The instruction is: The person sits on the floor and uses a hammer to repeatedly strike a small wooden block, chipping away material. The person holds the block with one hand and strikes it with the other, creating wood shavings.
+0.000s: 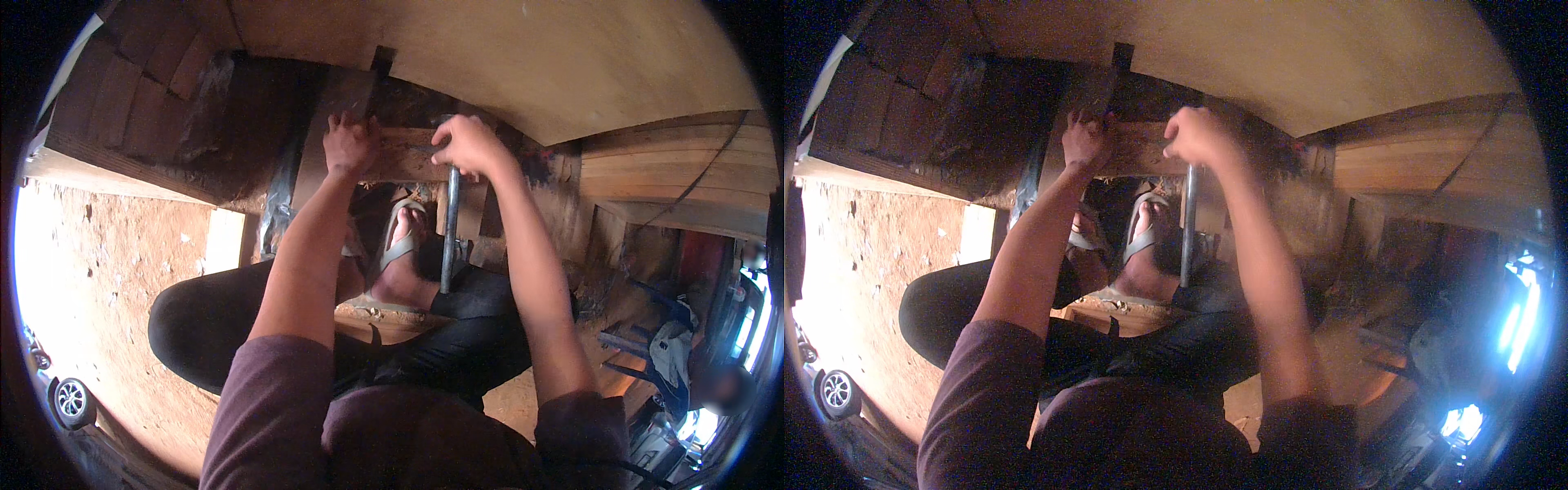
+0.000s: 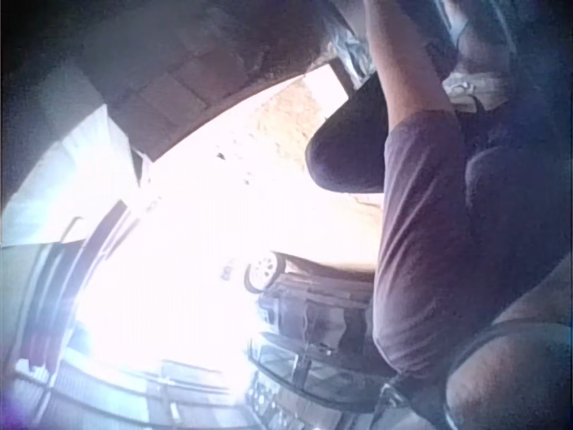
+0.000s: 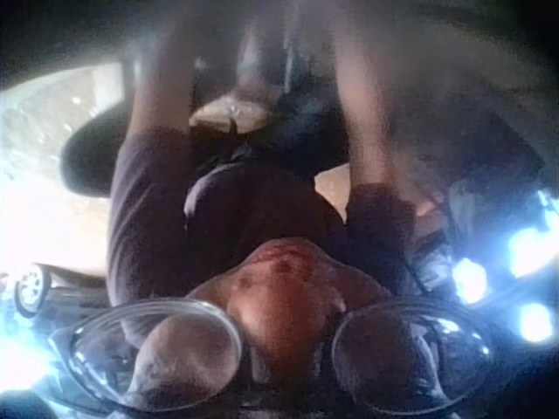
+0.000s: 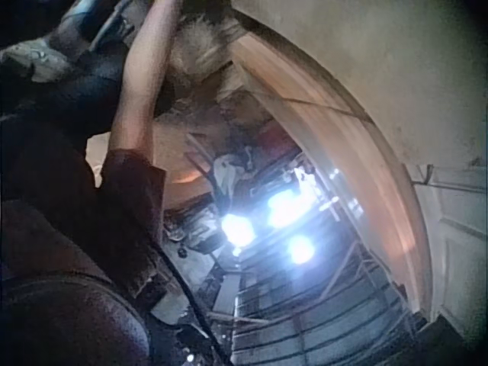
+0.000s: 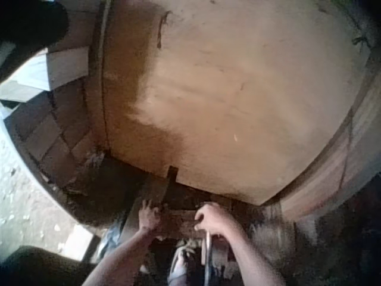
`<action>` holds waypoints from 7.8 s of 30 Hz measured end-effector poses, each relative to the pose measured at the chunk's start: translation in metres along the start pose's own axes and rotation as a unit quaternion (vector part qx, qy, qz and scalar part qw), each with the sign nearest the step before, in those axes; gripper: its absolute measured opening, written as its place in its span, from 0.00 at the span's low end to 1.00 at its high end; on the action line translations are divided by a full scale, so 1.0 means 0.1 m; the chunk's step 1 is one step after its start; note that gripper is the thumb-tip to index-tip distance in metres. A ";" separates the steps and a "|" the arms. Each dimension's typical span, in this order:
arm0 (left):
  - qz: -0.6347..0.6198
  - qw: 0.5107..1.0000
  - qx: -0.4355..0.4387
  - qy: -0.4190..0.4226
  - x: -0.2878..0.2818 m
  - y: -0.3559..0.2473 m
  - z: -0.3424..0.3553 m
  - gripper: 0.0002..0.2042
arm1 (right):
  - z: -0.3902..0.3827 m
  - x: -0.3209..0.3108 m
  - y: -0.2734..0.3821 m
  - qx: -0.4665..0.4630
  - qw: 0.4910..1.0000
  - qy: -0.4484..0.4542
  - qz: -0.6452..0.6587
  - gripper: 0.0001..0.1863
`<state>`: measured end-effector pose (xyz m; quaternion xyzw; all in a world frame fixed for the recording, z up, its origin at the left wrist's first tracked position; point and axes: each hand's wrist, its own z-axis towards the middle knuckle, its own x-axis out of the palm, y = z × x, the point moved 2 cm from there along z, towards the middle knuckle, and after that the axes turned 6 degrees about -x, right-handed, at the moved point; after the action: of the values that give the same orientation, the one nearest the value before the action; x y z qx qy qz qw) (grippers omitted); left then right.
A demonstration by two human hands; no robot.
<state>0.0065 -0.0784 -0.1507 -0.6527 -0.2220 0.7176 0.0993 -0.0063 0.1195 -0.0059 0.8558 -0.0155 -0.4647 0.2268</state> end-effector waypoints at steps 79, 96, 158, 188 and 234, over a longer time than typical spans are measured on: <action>0.002 1.000 -0.019 -0.002 -0.13 -0.08 -0.02 0.25 | 0.34 -0.18 0.24 0.143 0.986 0.081 0.003 0.20; -0.026 0.998 0.031 -0.044 0.22 0.18 0.00 0.21 | -0.22 0.61 0.70 -0.026 0.963 -0.199 -0.180 0.18; 0.083 0.968 0.236 -0.017 -0.18 0.14 -0.36 0.24 | -2.18 1.11 -1.05 0.089 0.527 -0.521 0.665 0.12; 0.119 0.963 0.238 0.035 -0.25 -0.41 -0.68 0.24 | -2.04 1.22 -0.88 0.119 0.559 -0.525 0.631 0.11; 0.027 0.981 0.193 0.013 -0.29 -0.33 -0.94 0.33 | -2.21 1.03 -0.61 -0.043 0.620 -0.593 0.512 0.09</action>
<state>0.0975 -0.0443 -0.1152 -0.6362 -0.0601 0.7409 0.2067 0.2182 0.2324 -0.0089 0.2373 -0.5622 -0.6804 0.4059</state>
